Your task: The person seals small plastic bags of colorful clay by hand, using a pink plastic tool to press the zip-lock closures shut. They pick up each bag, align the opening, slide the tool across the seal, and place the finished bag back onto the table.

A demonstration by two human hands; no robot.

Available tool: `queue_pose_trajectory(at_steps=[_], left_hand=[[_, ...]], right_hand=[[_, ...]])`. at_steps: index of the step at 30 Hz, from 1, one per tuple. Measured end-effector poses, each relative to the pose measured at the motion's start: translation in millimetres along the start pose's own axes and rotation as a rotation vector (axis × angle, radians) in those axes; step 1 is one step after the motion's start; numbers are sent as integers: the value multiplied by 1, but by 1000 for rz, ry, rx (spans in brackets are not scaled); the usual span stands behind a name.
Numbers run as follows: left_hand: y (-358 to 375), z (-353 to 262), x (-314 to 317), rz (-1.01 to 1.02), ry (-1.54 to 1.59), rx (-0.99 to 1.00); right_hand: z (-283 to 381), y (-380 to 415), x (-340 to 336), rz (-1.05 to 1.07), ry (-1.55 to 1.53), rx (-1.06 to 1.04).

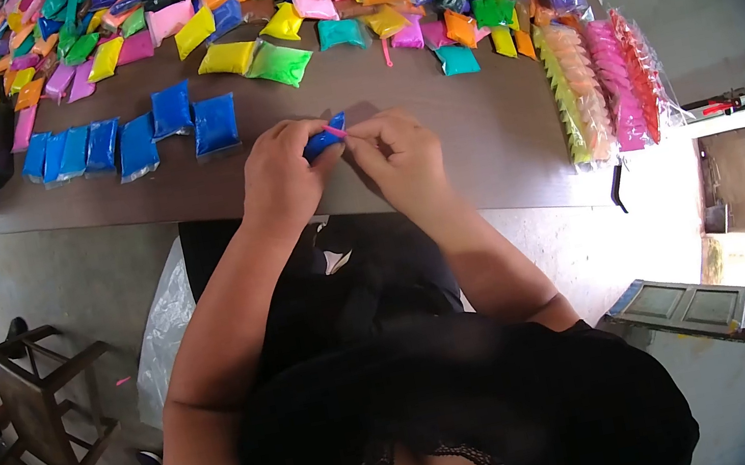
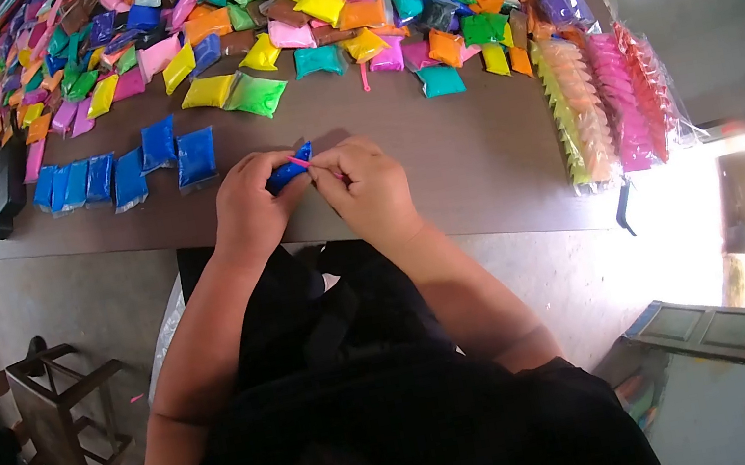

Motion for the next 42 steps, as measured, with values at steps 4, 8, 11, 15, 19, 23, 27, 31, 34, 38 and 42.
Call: queue_pose_trajectory(at_steps=[4, 8, 11, 15, 19, 23, 27, 31, 34, 38, 42], left_hand=[[2, 2, 2, -20, -13, -30], [3, 2, 1, -63, 30, 36], [3, 2, 2, -60, -34, 27], [4, 4, 2, -48, 5, 24], [4, 4, 2, -63, -26, 39], [5, 5, 1, -83, -9, 63], [4, 4, 2, -80, -31, 53], [3, 4, 1, -64, -25, 18], [4, 4, 1, -70, -24, 24], [4, 5, 0, -62, -14, 14], [4, 2, 1, -81, -20, 51]], right_hand=[[-13, -12, -9, -8, 277, 44], [2, -11, -12, 2, 194, -98], [-3, -10, -4, 85, 206, -5], [-8, -6, 0, 62, 103, -5], [-17, -6, 7, 3, 114, 65], [-10, -5, 5, 11, 93, 42], [-17, -6, 11, 20, 73, 61], [-7, -2, 7, 9, 49, -28], [-14, -3, 8, 26, 67, 91], [-10, -8, 4, -53, 59, 32], [-15, -7, 10, 11, 49, 26]])
Point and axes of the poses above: each hand's wrist, its own y-axis away from the middle knuckle, its own x-axis out of the palm, z = x × y, the point moved 5 cm from there along -y, towards the middle knuckle, and after that the axes turned 11 degrees about y, right-handed, at the moved point
